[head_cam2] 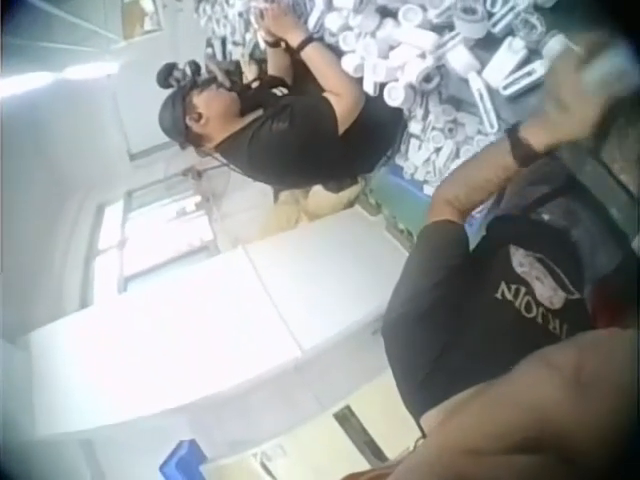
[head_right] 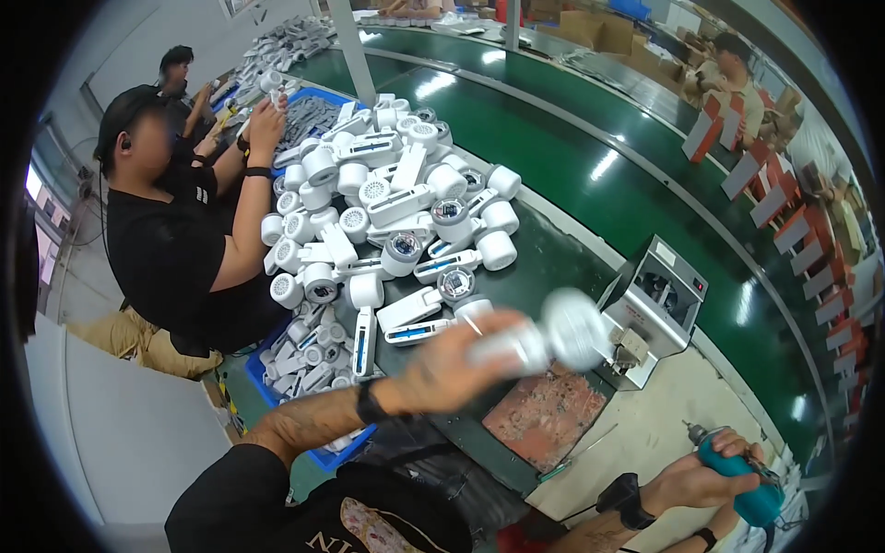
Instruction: The person picks up a white plastic fan, fits a cover onto the handle, and drives a screw into it using a power screwdriver before placing it into a blue bin.
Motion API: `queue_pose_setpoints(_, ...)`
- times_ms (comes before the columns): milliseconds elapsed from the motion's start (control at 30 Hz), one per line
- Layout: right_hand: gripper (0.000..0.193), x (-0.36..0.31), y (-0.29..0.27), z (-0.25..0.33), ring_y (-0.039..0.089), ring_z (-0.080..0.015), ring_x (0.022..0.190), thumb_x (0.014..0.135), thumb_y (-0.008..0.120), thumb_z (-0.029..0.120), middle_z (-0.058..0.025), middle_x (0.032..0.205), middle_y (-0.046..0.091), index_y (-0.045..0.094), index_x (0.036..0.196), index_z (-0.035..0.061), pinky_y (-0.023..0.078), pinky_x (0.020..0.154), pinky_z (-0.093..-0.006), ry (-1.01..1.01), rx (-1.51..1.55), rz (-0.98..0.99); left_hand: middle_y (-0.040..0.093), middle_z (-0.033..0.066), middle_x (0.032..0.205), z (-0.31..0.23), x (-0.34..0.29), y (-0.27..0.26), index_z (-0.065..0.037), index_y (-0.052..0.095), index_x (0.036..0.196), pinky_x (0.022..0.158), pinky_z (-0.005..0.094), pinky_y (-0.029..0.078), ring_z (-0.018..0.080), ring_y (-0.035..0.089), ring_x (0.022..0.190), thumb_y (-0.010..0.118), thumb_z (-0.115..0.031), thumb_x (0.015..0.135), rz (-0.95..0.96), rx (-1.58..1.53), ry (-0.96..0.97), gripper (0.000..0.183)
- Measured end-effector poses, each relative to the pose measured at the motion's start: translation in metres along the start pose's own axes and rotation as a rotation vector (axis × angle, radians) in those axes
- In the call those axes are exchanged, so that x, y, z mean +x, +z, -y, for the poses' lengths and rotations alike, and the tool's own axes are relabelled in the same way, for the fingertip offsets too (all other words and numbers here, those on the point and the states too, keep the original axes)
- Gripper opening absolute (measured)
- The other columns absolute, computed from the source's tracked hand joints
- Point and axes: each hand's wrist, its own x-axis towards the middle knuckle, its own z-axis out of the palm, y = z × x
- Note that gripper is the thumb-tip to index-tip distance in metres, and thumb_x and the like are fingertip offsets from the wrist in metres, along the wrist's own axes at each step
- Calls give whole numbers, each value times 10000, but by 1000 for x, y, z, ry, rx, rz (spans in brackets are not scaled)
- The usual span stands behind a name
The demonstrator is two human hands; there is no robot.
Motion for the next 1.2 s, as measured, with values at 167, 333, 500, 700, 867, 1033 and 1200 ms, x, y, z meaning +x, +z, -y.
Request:
queue_pose_setpoints(167,542,-18,-42,-44,475,-154,661,1005,524,492,-43,718,487,516,1130,-36,402,641,-273,29,-203,46,621,129,1185,34,60,-127,13,530,1306,901,327,505,175,604,1040,578,-138,977,-570,-388,-64,365)
queue_pose_setpoints(333,613,-40,-36,-48,478,-141,647,954,579,546,-41,704,497,518,1141,-35,405,627,-272,26,-119,220,560,193,1243,63,88,-242,128,450,1229,1054,413,455,291,580,1140,549,-94,983,-665,-693,166,346)
queue_pose_setpoints(500,582,-34,-49,-43,509,-131,650,938,620,533,-42,724,534,537,1144,-5,421,606,-257,4,-164,214,441,297,1385,58,94,-150,93,361,1338,1129,432,393,387,504,1271,533,-159,1004,-518,-762,87,452)
queue_pose_setpoints(700,344,-47,-32,-38,550,-143,621,1012,575,353,-50,726,596,573,1105,22,438,564,-273,265,-229,219,656,115,1115,-14,65,25,10,554,1297,928,308,491,161,627,1021,549,-155,1006,115,-229,-66,335)
queue_pose_setpoints(867,616,-77,-63,30,572,-164,643,887,699,520,-77,732,596,548,1111,-34,460,588,-285,347,-218,271,697,124,898,-33,87,180,-11,674,993,741,306,524,166,677,828,659,-208,929,566,38,146,207)
queue_pose_setpoints(1033,527,-112,-97,62,599,-138,703,868,767,401,-65,778,618,578,1117,-24,459,624,-260,355,-155,280,689,177,921,1,93,344,-21,660,983,756,433,529,338,671,848,682,-539,824,554,352,236,543)
queue_pose_setpoints(1200,601,-119,-106,90,586,-137,677,842,777,454,-70,766,621,561,1136,-24,452,618,-254,377,-218,295,688,152,1002,0,84,401,-27,626,1044,881,424,517,329,660,977,663,-581,780,481,477,126,616)
